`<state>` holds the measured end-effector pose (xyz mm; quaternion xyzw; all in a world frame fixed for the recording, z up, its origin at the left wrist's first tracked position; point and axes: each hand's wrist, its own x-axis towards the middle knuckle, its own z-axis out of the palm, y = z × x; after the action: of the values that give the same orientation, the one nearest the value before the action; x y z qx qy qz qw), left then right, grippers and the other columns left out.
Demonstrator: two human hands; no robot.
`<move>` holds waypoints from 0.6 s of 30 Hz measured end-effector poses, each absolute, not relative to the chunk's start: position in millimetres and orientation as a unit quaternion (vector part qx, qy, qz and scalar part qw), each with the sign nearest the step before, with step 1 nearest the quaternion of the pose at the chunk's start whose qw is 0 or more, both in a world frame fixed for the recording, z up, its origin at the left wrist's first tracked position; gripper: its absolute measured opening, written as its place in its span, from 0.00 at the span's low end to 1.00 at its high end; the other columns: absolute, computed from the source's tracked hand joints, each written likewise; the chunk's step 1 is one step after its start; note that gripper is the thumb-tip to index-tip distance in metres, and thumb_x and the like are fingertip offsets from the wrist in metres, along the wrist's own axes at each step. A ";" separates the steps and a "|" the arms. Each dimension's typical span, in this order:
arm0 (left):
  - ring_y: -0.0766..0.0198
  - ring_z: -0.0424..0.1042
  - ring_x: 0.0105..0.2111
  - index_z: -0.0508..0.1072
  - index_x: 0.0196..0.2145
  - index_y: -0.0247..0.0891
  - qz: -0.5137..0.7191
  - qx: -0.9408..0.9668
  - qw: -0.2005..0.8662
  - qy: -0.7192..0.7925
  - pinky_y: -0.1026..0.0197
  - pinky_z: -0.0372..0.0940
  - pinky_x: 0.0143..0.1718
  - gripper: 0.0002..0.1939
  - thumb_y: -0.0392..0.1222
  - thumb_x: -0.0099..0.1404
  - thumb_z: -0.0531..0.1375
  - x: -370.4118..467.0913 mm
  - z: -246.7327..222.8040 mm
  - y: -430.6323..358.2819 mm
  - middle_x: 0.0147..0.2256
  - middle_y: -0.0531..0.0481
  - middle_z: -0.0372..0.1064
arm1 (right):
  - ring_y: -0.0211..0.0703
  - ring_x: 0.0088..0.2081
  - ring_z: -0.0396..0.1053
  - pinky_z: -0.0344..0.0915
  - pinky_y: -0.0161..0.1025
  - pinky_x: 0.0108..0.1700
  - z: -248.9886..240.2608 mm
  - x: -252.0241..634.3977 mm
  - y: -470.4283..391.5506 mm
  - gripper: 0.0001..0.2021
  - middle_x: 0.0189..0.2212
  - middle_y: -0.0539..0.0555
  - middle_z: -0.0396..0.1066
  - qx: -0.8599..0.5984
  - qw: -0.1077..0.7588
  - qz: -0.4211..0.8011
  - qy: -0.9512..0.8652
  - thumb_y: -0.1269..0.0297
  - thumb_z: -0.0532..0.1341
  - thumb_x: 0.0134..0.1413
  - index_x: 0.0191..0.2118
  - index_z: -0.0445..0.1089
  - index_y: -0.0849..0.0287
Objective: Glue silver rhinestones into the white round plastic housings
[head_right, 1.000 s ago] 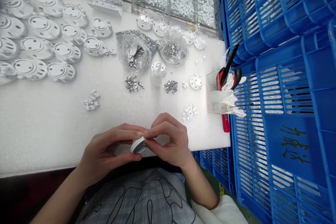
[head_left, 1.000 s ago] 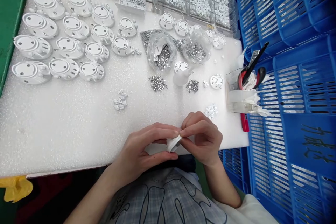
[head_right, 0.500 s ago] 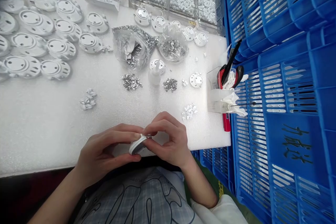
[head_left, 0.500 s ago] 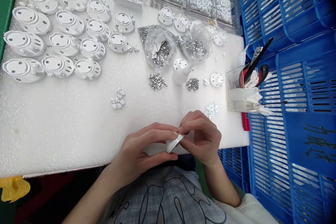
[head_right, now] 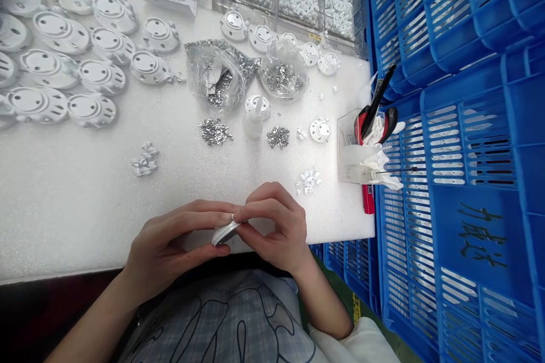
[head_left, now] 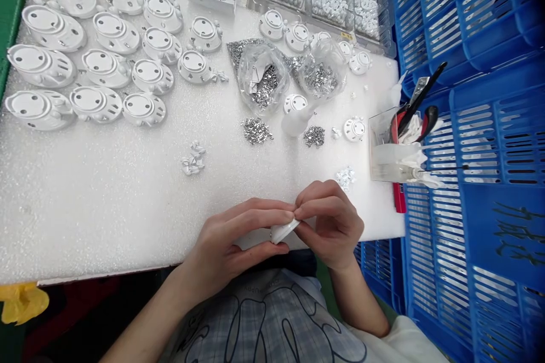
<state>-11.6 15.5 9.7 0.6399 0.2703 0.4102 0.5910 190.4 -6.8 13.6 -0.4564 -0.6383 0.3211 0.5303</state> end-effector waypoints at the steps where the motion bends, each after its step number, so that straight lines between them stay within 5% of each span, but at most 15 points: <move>1: 0.58 0.82 0.53 0.78 0.59 0.52 0.407 0.641 0.592 0.271 0.61 0.76 0.56 0.24 0.34 0.69 0.69 -11.7 10.0 15.7 0.55 0.48 0.81 | 0.39 0.33 0.73 0.72 0.40 0.33 13.3 190.0 -6.9 0.15 0.34 0.49 0.73 -0.453 0.534 0.312 -0.642 0.78 0.71 0.54 0.43 0.77 0.51; 18: 0.64 0.80 0.57 0.69 0.68 0.59 0.393 0.668 0.583 0.246 0.66 0.73 0.58 0.33 0.30 0.72 0.65 -13.3 11.2 18.9 0.60 0.52 0.78 | 0.40 0.32 0.74 0.75 0.38 0.28 12.4 187.3 -8.0 0.13 0.33 0.51 0.72 -0.410 0.540 0.147 -0.720 0.78 0.65 0.60 0.46 0.79 0.54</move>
<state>-13.3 18.9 11.2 0.6679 0.2456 0.3926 0.5826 187.3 -8.0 12.4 -0.4096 -0.7205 0.1471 0.5399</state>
